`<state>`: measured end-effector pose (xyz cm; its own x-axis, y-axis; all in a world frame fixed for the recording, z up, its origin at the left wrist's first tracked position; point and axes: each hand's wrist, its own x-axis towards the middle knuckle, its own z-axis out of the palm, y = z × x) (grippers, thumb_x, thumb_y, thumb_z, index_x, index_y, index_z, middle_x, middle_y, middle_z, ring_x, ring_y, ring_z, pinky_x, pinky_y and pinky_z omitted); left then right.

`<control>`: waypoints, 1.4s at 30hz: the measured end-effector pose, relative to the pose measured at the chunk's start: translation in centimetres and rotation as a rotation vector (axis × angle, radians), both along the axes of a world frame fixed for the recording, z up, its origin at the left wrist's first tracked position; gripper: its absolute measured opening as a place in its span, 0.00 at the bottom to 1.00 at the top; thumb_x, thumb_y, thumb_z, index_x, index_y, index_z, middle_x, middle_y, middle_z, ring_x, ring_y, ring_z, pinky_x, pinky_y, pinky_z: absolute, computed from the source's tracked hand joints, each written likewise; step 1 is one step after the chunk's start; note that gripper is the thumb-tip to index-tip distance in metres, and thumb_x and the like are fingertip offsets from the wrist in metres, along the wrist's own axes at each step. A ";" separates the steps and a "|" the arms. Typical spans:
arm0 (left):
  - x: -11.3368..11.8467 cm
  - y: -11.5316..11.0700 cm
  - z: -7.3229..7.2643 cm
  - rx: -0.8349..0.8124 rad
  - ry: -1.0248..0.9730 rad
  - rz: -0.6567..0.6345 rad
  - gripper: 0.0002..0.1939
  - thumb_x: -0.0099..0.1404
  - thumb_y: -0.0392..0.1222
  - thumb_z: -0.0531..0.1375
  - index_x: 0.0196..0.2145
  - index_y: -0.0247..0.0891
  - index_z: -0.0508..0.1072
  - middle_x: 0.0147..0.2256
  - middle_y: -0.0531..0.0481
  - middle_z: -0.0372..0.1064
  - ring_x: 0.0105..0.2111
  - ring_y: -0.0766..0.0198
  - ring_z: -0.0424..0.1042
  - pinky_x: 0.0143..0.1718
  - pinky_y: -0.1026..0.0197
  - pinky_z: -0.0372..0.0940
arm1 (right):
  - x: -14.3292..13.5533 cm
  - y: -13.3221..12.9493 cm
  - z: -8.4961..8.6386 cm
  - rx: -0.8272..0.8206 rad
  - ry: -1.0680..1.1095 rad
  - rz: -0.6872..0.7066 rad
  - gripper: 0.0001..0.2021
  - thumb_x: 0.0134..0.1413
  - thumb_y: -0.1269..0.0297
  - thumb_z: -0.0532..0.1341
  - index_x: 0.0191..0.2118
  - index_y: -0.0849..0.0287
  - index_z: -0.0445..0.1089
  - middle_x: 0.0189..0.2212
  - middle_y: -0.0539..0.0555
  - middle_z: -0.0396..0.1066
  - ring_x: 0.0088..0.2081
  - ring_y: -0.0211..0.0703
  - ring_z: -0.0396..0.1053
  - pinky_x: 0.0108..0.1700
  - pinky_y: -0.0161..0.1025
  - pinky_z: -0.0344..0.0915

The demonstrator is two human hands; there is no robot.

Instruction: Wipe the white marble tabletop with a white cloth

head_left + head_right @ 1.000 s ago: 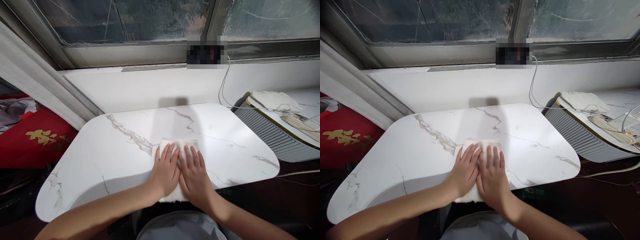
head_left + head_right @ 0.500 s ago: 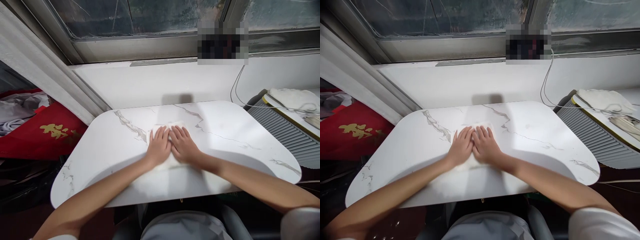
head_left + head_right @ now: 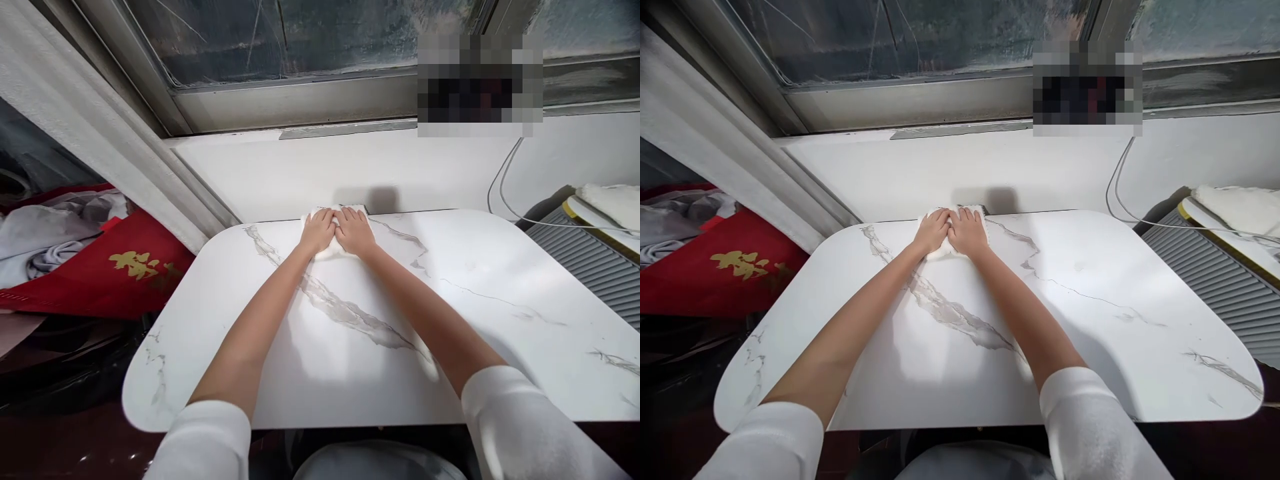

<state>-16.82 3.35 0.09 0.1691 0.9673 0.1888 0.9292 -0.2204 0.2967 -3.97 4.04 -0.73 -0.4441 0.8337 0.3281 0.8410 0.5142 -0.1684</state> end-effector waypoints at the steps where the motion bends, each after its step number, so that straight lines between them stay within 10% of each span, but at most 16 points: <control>1: 0.0 -0.4 0.0 0.003 0.004 0.004 0.22 0.69 0.36 0.41 0.58 0.38 0.59 0.62 0.44 0.55 0.63 0.58 0.51 0.64 0.43 0.43 | 0.1 -0.3 0.0 -0.003 -0.009 0.003 0.24 0.61 0.68 0.44 0.60 0.66 0.58 0.61 0.65 0.57 0.63 0.54 0.51 0.63 0.52 0.43; 7: -0.1 -6.0 -0.1 0.008 0.032 0.001 0.23 0.69 0.36 0.41 0.59 0.36 0.58 0.64 0.43 0.52 0.64 0.57 0.49 0.64 0.44 0.43 | 0.1 -5.6 -0.3 -0.008 -0.050 0.004 0.25 0.62 0.65 0.45 0.62 0.68 0.57 0.64 0.68 0.53 0.65 0.56 0.48 0.63 0.54 0.42; 17: -1.6 -24.8 -0.1 0.023 0.101 0.048 0.25 0.68 0.37 0.42 0.62 0.35 0.56 0.64 0.41 0.51 0.65 0.54 0.46 0.64 0.41 0.42 | 0.3 -22.4 0.2 0.034 -0.048 0.306 0.28 0.61 0.61 0.48 0.62 0.75 0.56 0.63 0.72 0.52 0.66 0.64 0.43 0.64 0.61 0.41; 22: -2.5 -29.4 -0.2 0.011 0.129 0.078 0.27 0.68 0.37 0.43 0.64 0.36 0.51 0.65 0.41 0.50 0.65 0.53 0.46 0.63 0.41 0.46 | -0.4 -25.4 1.0 -0.054 -0.026 0.441 0.28 0.61 0.60 0.48 0.62 0.73 0.55 0.64 0.70 0.50 0.66 0.62 0.42 0.65 0.62 0.40; 26: -4.2 -26.9 -0.2 -0.039 0.116 0.120 0.26 0.68 0.37 0.41 0.62 0.34 0.54 0.64 0.39 0.52 0.64 0.52 0.49 0.62 0.38 0.45 | -2.3 -22.9 0.7 -0.058 -0.027 0.444 0.28 0.60 0.61 0.48 0.61 0.74 0.56 0.63 0.71 0.52 0.65 0.64 0.44 0.64 0.62 0.40; 36: -9.5 -9.1 -0.2 -0.006 0.021 0.099 0.23 0.66 0.38 0.44 0.58 0.38 0.59 0.62 0.44 0.56 0.62 0.58 0.52 0.63 0.48 0.45 | -8.8 -7.7 -0.3 -0.022 0.009 0.169 0.26 0.61 0.65 0.45 0.62 0.69 0.56 0.63 0.67 0.54 0.64 0.57 0.49 0.63 0.56 0.42; 42: -10.1 -3.0 -0.3 0.011 -0.050 0.146 0.22 0.67 0.38 0.44 0.56 0.40 0.62 0.60 0.47 0.59 0.60 0.59 0.56 0.62 0.52 0.48 | -10.0 -2.0 -0.3 -0.008 0.037 0.144 0.25 0.60 0.68 0.44 0.61 0.66 0.58 0.61 0.64 0.58 0.62 0.55 0.52 0.63 0.54 0.42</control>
<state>-26.94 0.32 -0.23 0.0170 0.9788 0.2043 0.9358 -0.0875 0.3415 -13.95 2.05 -1.05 -0.5469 0.7650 0.3400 0.7518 0.6275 -0.2026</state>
